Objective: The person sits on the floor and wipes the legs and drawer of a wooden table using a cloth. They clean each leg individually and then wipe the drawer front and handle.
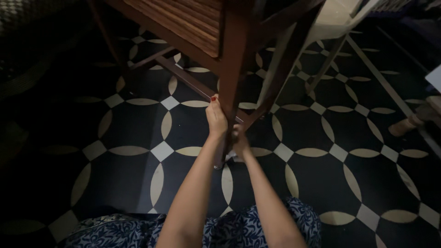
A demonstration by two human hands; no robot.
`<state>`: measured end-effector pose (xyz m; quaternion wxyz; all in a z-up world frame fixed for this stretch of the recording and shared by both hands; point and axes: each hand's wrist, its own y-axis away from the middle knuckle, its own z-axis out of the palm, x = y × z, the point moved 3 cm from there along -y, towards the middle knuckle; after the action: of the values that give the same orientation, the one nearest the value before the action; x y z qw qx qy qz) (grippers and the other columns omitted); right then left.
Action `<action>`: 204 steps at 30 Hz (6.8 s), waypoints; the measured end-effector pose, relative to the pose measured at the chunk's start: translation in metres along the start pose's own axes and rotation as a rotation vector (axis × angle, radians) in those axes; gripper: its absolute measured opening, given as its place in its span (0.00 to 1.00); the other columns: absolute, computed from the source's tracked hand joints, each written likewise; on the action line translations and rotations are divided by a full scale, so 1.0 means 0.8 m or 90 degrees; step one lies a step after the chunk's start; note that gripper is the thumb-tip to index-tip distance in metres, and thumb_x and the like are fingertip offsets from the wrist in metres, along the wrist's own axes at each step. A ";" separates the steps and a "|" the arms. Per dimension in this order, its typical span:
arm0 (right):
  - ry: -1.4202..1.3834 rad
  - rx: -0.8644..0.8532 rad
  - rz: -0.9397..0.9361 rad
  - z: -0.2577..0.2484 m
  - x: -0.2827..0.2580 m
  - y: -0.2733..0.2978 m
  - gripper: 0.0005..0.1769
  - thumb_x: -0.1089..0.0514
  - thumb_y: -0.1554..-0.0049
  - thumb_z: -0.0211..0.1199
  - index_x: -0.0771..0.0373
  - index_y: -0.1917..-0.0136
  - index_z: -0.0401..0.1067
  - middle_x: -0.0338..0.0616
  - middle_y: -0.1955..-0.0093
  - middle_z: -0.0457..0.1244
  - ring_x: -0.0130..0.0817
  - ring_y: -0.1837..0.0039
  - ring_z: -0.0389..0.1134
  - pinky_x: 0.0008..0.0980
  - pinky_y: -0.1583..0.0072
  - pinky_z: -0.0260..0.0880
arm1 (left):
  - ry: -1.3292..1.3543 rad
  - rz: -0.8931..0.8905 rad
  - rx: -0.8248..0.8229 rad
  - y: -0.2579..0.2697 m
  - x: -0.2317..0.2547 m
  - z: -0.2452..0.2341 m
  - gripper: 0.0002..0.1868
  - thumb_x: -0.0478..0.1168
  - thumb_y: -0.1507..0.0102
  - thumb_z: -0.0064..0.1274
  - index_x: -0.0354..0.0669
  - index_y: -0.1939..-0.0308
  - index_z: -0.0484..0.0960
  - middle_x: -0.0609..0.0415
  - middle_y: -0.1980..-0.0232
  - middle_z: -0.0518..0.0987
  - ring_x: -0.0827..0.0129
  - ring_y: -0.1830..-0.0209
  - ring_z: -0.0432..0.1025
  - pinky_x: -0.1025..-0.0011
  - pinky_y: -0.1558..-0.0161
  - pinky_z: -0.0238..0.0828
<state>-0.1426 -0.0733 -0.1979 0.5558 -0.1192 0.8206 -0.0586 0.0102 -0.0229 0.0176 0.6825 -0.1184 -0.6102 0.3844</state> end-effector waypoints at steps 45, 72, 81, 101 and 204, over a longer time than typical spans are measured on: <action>0.288 0.208 0.149 0.070 -0.070 0.124 0.26 0.65 0.48 0.65 0.72 0.37 0.63 0.63 0.36 0.59 0.55 0.37 0.67 0.46 0.38 0.69 | -0.014 0.020 -0.021 0.000 0.004 -0.003 0.33 0.54 0.23 0.19 0.37 0.61 0.76 0.48 0.71 0.76 0.61 0.73 0.72 0.66 0.66 0.68; 0.247 0.378 -0.440 -0.045 -0.378 0.084 0.20 0.73 0.46 0.59 0.67 0.41 0.69 0.53 0.41 0.59 0.49 0.39 0.66 0.43 0.41 0.70 | 0.105 -0.059 -0.097 0.006 -0.049 -0.003 0.34 0.56 0.22 0.22 0.33 0.58 0.77 0.49 0.70 0.77 0.68 0.70 0.71 0.69 0.66 0.68; 0.666 0.520 -0.779 -0.095 -0.537 0.012 0.16 0.61 0.43 0.71 0.53 0.41 0.79 0.40 0.47 0.63 0.39 0.45 0.62 0.35 0.46 0.70 | 0.051 -0.030 -0.004 0.004 -0.035 0.006 0.33 0.56 0.24 0.24 0.30 0.49 0.77 0.45 0.63 0.82 0.63 0.62 0.79 0.66 0.58 0.73; 0.859 0.323 -0.844 -0.070 -0.506 0.042 0.19 0.52 0.42 0.62 0.58 0.40 0.79 0.34 0.42 0.67 0.30 0.42 0.62 0.34 0.38 0.55 | 0.036 -0.074 -0.021 -0.002 -0.025 0.010 0.35 0.56 0.26 0.22 0.31 0.52 0.80 0.41 0.68 0.82 0.53 0.68 0.80 0.60 0.64 0.73; 0.969 0.323 -0.936 -0.033 -0.607 -0.018 0.15 0.51 0.36 0.60 0.59 0.41 0.78 0.36 0.43 0.68 0.32 0.43 0.62 0.35 0.42 0.58 | -0.021 -0.023 -0.021 0.002 -0.006 0.005 0.33 0.55 0.24 0.23 0.32 0.48 0.79 0.35 0.62 0.81 0.41 0.61 0.78 0.54 0.60 0.73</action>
<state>0.0064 0.0389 0.2518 -0.2607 -0.3953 0.6420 -0.6030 0.0058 -0.0265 0.0138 0.6769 -0.1125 -0.6298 0.3640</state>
